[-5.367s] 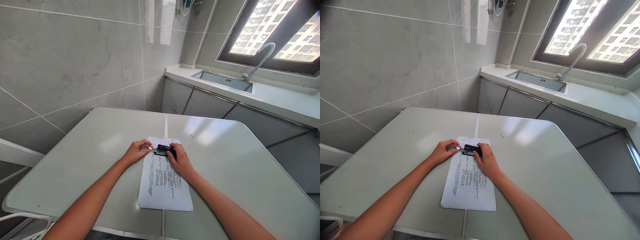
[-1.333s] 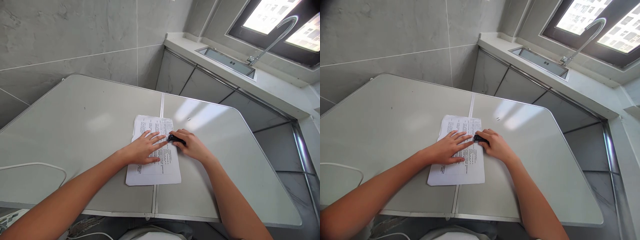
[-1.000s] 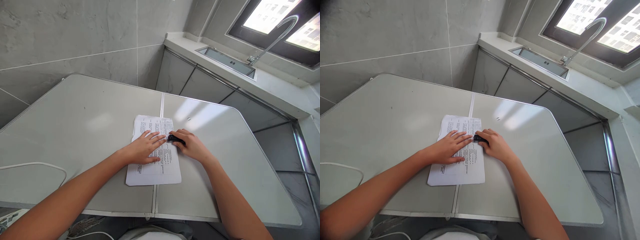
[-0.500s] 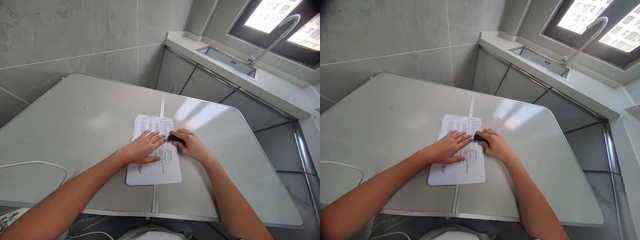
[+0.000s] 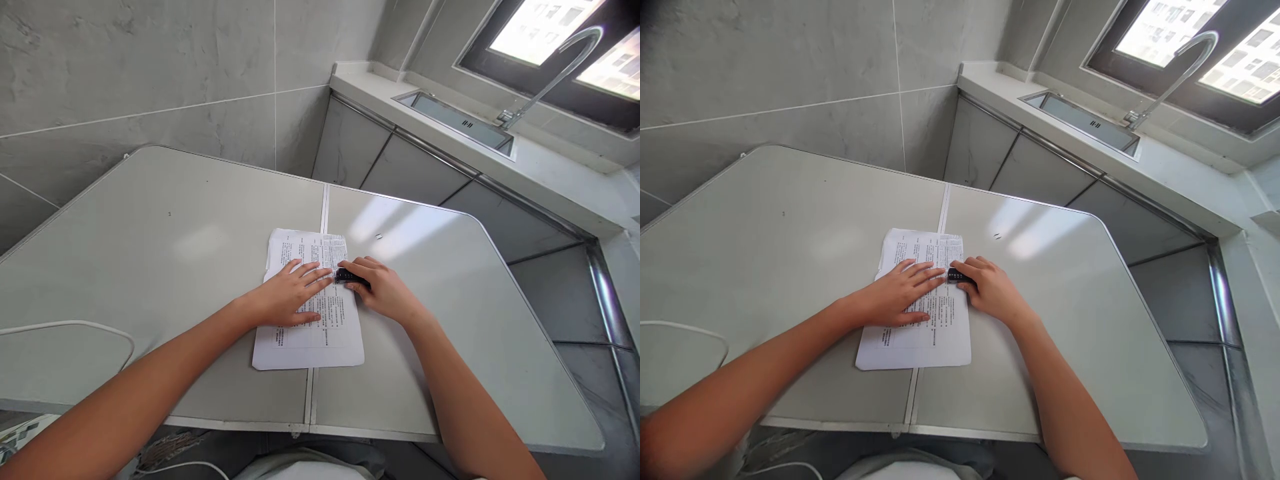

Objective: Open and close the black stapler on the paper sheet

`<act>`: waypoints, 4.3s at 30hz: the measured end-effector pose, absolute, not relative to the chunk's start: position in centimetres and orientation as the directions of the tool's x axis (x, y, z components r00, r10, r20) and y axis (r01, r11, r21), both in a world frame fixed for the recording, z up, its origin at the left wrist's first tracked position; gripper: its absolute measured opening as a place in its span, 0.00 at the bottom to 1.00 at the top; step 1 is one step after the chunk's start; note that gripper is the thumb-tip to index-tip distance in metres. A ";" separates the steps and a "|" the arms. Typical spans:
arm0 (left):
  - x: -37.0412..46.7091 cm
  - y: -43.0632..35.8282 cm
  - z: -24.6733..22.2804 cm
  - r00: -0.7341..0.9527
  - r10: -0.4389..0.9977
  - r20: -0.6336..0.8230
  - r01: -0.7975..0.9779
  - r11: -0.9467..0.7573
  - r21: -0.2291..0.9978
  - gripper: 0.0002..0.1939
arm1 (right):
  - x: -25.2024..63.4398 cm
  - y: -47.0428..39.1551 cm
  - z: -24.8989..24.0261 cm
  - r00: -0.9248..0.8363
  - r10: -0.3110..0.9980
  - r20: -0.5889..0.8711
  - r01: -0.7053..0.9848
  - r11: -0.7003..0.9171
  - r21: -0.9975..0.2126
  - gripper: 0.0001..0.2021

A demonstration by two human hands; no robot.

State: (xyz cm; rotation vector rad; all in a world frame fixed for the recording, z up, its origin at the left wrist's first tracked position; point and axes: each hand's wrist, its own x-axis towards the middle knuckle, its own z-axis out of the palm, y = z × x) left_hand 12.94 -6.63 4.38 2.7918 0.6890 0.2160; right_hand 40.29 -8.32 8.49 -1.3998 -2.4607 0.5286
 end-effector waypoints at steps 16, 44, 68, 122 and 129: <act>13.0 -6.7 4.6 0.877 0.476 0.063 0.442 -0.852 0.282 0.40 | 40.1 -8.3 8.9 -0.514 0.857 0.042 0.778 0.486 -0.397 0.20; 12.8 -6.4 4.5 0.865 0.493 0.091 0.445 -0.839 0.315 0.45 | 37.2 -8.9 8.5 -0.412 0.911 -0.013 0.905 0.407 -0.127 0.10; 11.0 -4.4 6.0 0.651 0.702 0.290 0.537 -0.695 0.478 0.24 | 42.5 -5.4 7.5 0.034 0.961 0.274 0.864 0.110 -0.492 0.12; 3.9 0.5 5.3 0.228 0.971 0.069 -0.665 0.104 0.739 0.23 | 53.7 -3.9 1.6 0.381 0.919 0.104 0.903 -0.345 -0.257 0.22; 4.0 0.5 5.4 0.231 0.970 0.071 -0.666 0.105 0.739 0.23 | 53.4 -4.1 1.7 0.364 0.905 0.219 0.908 -0.293 -0.298 0.22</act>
